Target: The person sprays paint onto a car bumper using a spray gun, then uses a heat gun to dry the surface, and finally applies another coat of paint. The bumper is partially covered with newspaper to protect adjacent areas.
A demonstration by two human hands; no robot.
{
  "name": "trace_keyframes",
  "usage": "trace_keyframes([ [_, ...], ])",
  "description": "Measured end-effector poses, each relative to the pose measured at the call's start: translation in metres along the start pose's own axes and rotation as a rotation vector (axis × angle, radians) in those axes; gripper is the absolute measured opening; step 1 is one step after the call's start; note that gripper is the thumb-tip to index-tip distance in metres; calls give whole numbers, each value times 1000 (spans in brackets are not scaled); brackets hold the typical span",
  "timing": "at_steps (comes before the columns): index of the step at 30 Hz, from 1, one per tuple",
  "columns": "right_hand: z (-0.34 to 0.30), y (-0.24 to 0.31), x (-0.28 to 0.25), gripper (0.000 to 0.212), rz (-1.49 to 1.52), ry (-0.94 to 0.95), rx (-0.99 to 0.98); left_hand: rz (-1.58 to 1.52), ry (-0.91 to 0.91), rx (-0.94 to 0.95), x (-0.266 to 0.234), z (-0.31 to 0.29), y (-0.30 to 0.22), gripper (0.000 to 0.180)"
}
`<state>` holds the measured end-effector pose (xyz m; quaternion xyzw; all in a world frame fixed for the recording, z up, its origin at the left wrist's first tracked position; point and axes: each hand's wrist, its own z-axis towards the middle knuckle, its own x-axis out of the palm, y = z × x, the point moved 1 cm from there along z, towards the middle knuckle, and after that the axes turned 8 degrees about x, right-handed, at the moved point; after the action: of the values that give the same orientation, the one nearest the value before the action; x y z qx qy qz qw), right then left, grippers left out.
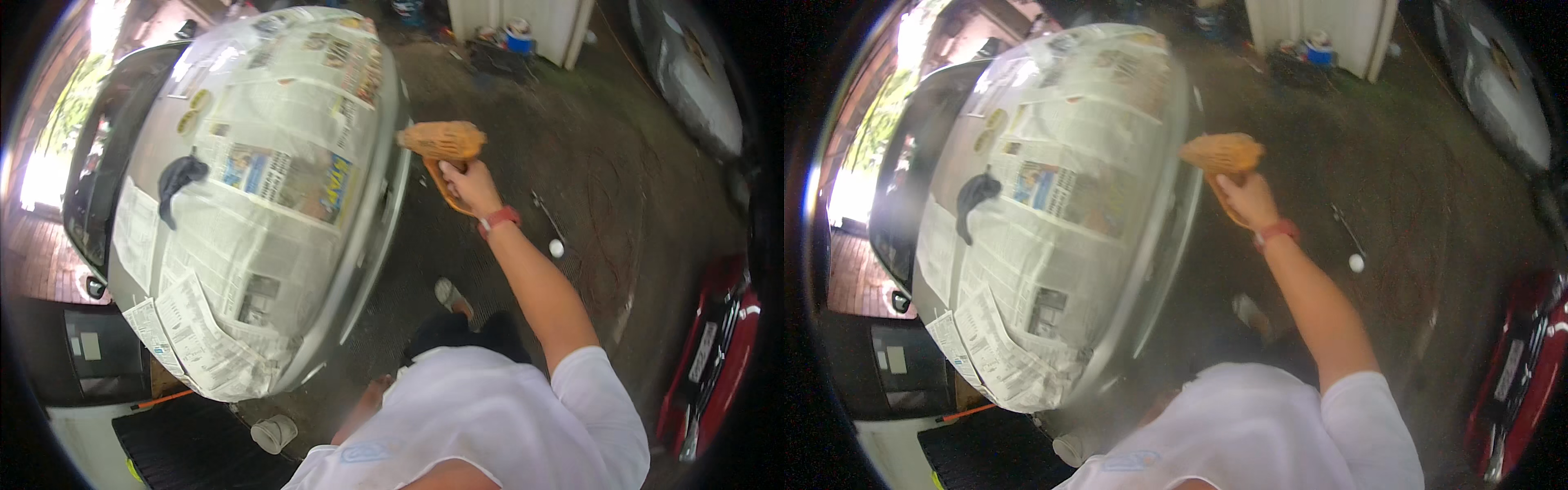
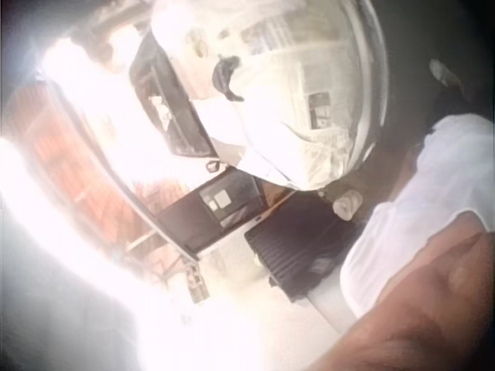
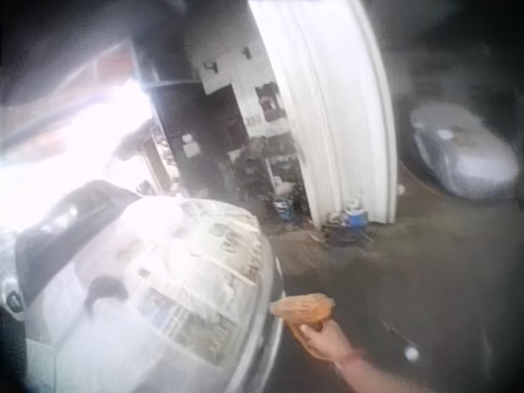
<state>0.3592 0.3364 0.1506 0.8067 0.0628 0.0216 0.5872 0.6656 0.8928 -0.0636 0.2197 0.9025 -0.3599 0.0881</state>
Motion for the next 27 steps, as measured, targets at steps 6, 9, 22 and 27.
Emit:
trace_keyframes([
  [6, 92, 23, -30, 35, 207, -84, 25, 3, -212, 152, -40, 71, -74, 55],
  [9, 136, 23, -29, 32, 134, -123, 97, -286, -308, -43, -31, 83, -87, 57],
  [22, 139, -184, -70, 48, -417, 393, 160, 83, -186, -419, 94, 32, -215, 59],
  [27, 98, -177, -83, 68, -475, 836, 356, -167, -430, -535, 184, 44, -204, 58],
])
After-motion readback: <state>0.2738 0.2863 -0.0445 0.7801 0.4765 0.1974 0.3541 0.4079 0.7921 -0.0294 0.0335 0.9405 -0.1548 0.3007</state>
